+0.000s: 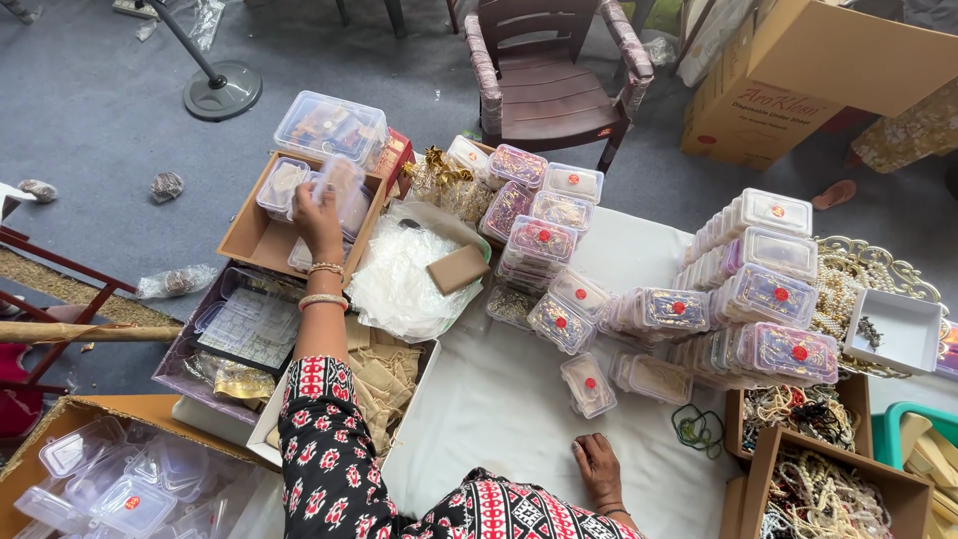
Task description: Organizing and stacking various small plastic boxes filled with jewelry items on a workspace table.
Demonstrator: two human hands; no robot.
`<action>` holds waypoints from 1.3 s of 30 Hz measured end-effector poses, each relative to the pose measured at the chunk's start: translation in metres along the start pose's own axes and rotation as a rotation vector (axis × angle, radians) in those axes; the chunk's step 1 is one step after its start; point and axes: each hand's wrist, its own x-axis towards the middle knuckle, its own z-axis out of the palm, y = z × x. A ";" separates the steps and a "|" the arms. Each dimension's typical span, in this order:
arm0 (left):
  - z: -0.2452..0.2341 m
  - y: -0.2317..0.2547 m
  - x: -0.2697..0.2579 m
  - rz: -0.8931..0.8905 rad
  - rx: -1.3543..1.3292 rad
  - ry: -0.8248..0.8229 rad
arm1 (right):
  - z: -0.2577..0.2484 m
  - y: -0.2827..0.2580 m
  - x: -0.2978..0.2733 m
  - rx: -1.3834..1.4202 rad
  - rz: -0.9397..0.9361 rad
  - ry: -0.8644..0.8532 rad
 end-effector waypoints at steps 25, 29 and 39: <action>0.009 -0.007 -0.033 -0.185 0.106 -0.074 | 0.002 0.000 0.002 -0.041 -0.006 0.014; 0.011 -0.021 -0.021 -0.240 -0.112 0.001 | 0.002 -0.002 0.001 -0.055 -0.022 0.017; 0.003 -0.005 -0.028 -0.211 -0.033 -0.164 | 0.002 -0.003 -0.001 -0.070 0.061 -0.023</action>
